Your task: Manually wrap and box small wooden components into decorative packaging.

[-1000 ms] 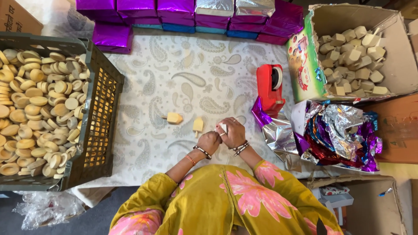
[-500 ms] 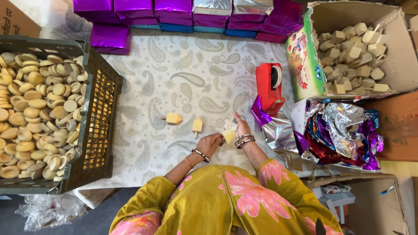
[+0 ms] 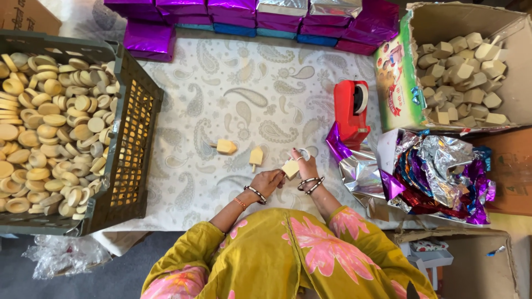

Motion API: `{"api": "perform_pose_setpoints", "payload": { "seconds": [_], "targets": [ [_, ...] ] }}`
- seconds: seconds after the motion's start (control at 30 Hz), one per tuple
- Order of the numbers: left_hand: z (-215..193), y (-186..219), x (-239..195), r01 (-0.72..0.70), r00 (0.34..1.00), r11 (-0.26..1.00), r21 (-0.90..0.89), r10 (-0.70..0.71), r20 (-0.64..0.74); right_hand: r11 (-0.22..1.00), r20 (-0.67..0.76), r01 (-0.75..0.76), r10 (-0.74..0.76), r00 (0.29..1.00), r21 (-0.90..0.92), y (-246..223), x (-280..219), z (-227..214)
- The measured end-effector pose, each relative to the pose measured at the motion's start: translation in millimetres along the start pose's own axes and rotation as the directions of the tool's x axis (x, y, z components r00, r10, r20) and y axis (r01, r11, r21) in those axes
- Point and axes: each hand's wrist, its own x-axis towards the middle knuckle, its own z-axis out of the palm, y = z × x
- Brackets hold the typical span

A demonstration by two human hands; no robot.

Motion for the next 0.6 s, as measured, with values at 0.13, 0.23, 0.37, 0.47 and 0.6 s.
{"api": "perform_pose_setpoints", "payload": {
  "seconds": [0.13, 0.23, 0.37, 0.47, 0.6],
  "targets": [
    [-11.3, -23.8, -3.9, 0.003, 1.0, 1.0, 0.012, -0.003, -0.017, 0.988, -0.104, -0.096, 0.109, 0.989, 0.12, 24.5, 22.3, -14.5],
    [-33.4, -63.6, -3.6, -0.043, 0.991, 0.999, 0.034, 0.047, -0.128, 0.978, -0.184, -0.163, 0.185, 0.965, 0.132, 37.1, 28.8, -38.5],
    [-106.0, -87.1, -11.0, 0.153, 0.837, 0.981, 0.119, -0.064, -0.544, 0.944, -0.155, -0.317, 0.327, 0.932, 0.088, 44.1, 28.5, -55.3],
    [-153.3, -75.3, -28.9, 0.409, 0.661, 0.911, 0.055, -0.254, -0.707, 0.937, -0.116, -0.345, 0.35, 0.93, 0.062, 44.5, 23.7, -56.9],
    [-178.7, -126.5, -28.7, 0.591, 0.496, 0.806, 0.028, -0.336, -0.801, 0.95, -0.072, -0.311, 0.312, 0.947, 0.018, 45.9, 28.7, -57.0]
  ]
}}
